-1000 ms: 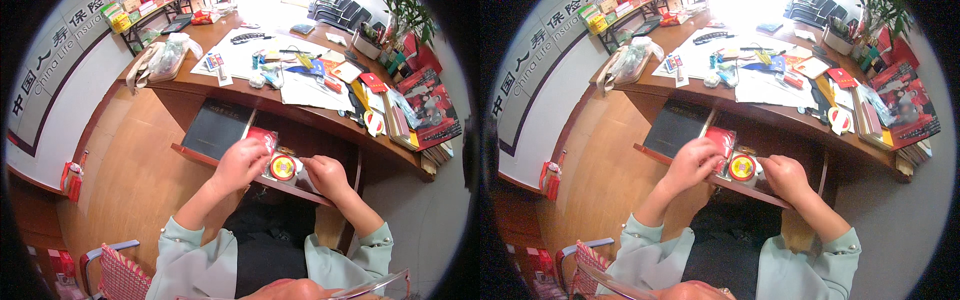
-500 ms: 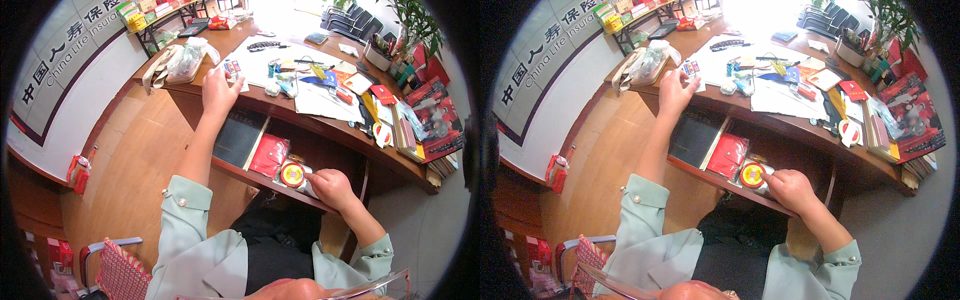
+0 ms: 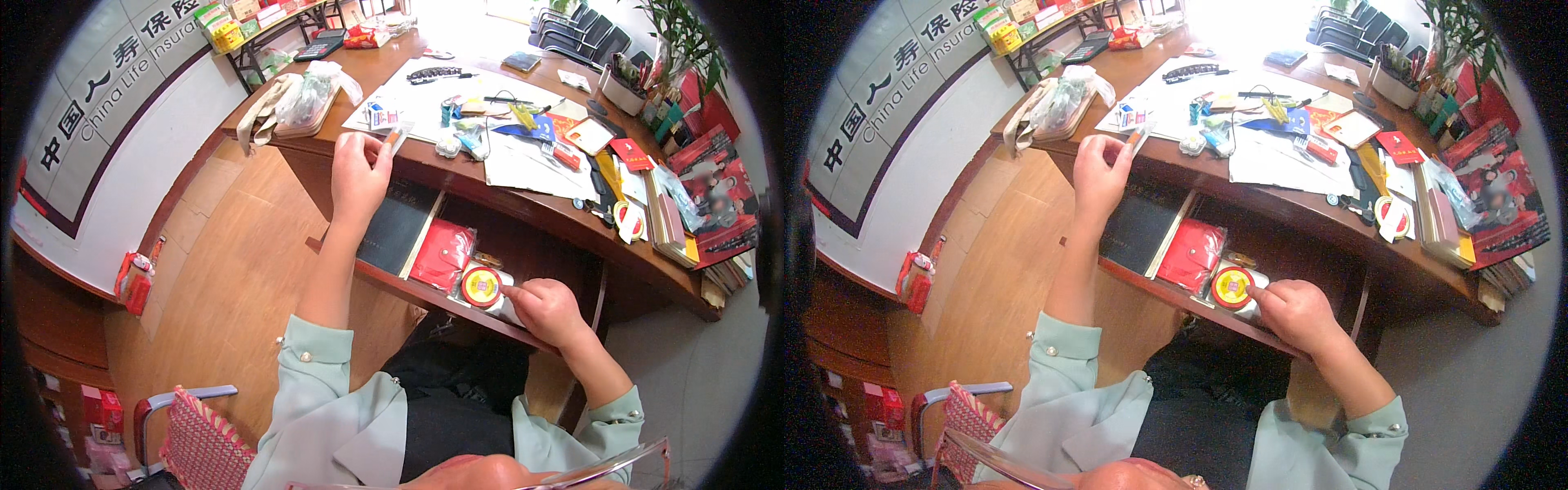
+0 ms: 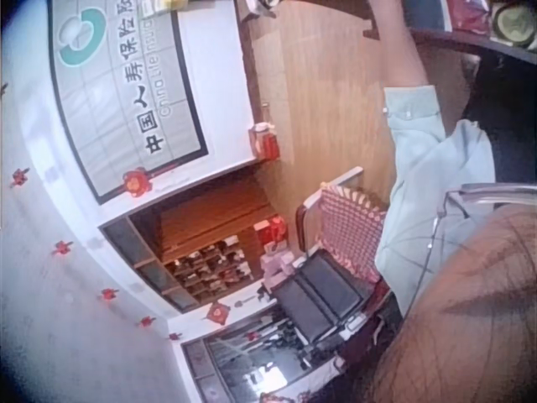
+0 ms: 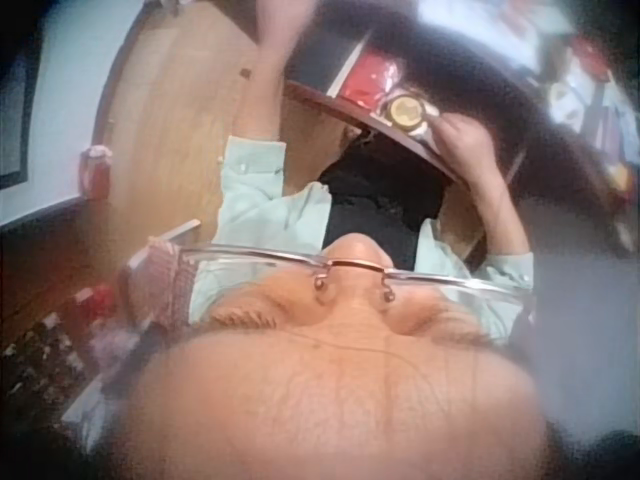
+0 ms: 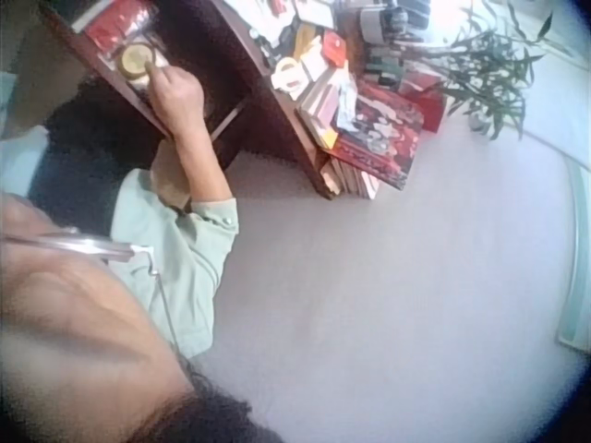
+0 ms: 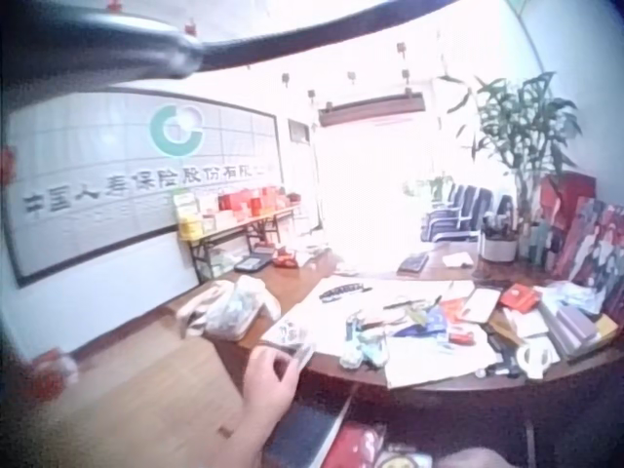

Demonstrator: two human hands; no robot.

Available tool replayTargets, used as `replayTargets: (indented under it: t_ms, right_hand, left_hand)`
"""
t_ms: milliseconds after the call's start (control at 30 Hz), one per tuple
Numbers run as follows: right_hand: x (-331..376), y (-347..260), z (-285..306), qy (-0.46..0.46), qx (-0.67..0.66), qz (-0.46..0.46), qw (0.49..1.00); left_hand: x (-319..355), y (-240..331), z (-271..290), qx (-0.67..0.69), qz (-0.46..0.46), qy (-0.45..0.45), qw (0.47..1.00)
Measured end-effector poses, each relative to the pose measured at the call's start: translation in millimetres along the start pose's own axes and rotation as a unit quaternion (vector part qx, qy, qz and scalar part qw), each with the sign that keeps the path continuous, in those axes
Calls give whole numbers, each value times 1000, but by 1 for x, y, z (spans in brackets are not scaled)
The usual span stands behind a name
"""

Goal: The person clears a cluttered desk by picking up various small items and placing them into an open drawer. They handle a red packet, a blue card, a white box, a pink case, a round tin, a small white bottle, a smartphone, and several papers, moving them from the desk surface into the drawer one by one.

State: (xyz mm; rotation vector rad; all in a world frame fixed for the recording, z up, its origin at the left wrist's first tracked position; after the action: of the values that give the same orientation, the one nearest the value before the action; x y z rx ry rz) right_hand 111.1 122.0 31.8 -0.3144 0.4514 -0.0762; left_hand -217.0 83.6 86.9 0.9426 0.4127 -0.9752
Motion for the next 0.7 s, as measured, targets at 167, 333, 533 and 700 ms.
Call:
replayTargets:
  t_ms: [167, 333, 533, 700]
  right_hand:
    - [1, 0, 1, 4, 0, 4, 1000]
    - [-13, 0, 24, 108, -235, -123, 958]
    - [-25, -10, 10, 122, -621, -253, 732]
    - [9, 12, 4, 180, -589, -317, 721]
  left_hand:
    - [15, -10, 0, 158, 79, -66, 982]
    - [54, 48, 10, 307, 12, -209, 928]
    - [120, 130, 4, 240, -186, -322, 897]
    - [52, 107, 17, 222, -287, -222, 905]
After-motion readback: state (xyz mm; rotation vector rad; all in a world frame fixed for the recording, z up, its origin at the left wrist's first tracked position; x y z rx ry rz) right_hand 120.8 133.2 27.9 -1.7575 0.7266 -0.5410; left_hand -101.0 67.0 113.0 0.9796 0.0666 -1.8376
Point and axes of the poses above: each hand's wrist, its own x-axis away from the middle knuckle, its own z-axis out of the back of the hand, y = z × x, the point moved 6 cm from there along -x, towards the middle knuckle, and after that the axes turned 11 degrees about -x, right-handed, at the moved point
